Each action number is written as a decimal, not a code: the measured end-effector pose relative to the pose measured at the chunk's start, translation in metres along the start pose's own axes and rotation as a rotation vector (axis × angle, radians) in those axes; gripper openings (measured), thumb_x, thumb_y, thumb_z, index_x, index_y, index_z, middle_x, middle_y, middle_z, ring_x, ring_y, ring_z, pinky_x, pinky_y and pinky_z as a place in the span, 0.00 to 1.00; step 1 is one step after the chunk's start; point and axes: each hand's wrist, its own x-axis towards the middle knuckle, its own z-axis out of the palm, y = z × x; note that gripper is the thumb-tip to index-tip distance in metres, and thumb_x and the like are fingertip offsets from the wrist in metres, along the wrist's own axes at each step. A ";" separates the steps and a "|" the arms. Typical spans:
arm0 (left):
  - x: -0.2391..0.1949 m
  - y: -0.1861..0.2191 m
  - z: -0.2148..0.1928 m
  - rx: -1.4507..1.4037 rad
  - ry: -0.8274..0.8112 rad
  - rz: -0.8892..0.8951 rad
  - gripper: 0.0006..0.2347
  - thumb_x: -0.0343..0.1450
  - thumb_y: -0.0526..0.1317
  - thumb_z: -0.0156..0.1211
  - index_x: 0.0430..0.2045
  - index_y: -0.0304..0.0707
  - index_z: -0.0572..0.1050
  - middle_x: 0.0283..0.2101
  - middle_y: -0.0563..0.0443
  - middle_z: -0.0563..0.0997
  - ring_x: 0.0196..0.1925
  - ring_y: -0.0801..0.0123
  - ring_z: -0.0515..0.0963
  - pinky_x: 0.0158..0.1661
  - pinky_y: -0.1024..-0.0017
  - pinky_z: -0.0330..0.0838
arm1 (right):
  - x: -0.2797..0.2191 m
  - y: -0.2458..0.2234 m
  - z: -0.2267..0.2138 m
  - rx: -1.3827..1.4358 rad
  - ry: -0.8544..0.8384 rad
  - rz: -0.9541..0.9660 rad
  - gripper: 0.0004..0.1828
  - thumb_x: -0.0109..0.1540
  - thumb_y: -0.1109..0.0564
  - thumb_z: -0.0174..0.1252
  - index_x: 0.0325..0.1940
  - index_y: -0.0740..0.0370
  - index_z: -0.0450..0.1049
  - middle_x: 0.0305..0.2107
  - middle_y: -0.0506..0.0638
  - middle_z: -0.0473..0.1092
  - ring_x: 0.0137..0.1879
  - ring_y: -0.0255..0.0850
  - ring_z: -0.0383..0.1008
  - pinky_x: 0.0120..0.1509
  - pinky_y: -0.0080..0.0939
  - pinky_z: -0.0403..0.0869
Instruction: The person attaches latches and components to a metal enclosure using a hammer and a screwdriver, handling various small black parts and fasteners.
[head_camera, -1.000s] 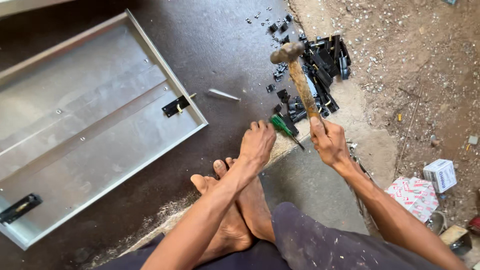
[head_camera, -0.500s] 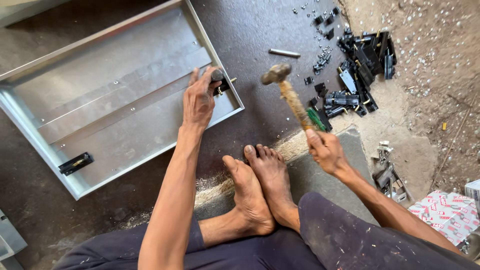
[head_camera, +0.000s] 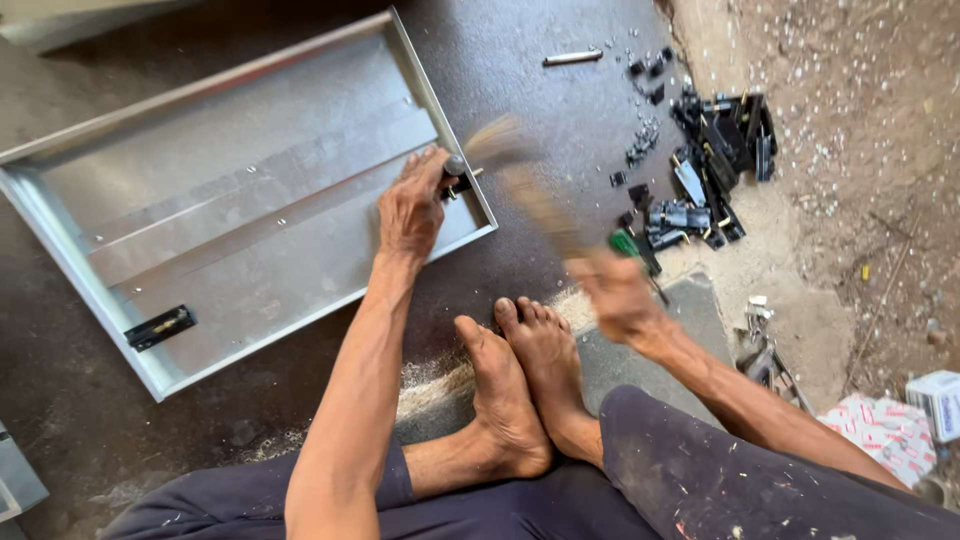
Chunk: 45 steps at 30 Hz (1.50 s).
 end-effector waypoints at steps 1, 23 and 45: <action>0.000 0.002 -0.003 0.002 0.015 0.003 0.12 0.74 0.31 0.58 0.53 0.40 0.76 0.54 0.41 0.81 0.58 0.51 0.81 0.60 0.61 0.75 | -0.001 0.001 0.007 -0.105 -0.076 0.074 0.28 0.73 0.39 0.46 0.26 0.59 0.66 0.13 0.44 0.57 0.20 0.31 0.55 0.24 0.32 0.55; -0.010 0.066 -0.037 -0.169 0.011 0.084 0.17 0.63 0.38 0.71 0.45 0.38 0.78 0.47 0.45 0.84 0.50 0.53 0.81 0.51 0.60 0.73 | -0.072 0.058 -0.051 -0.746 -0.090 0.516 0.25 0.68 0.38 0.52 0.38 0.65 0.73 0.21 0.56 0.71 0.25 0.48 0.69 0.29 0.51 0.69; -0.030 0.057 -0.029 0.390 -0.243 -0.133 0.46 0.54 0.69 0.72 0.62 0.37 0.71 0.60 0.45 0.69 0.62 0.54 0.64 0.59 0.53 0.56 | 0.151 0.177 -0.099 -0.339 0.313 0.270 0.07 0.64 0.56 0.67 0.41 0.63 0.82 0.36 0.54 0.79 0.40 0.39 0.79 0.45 0.40 0.79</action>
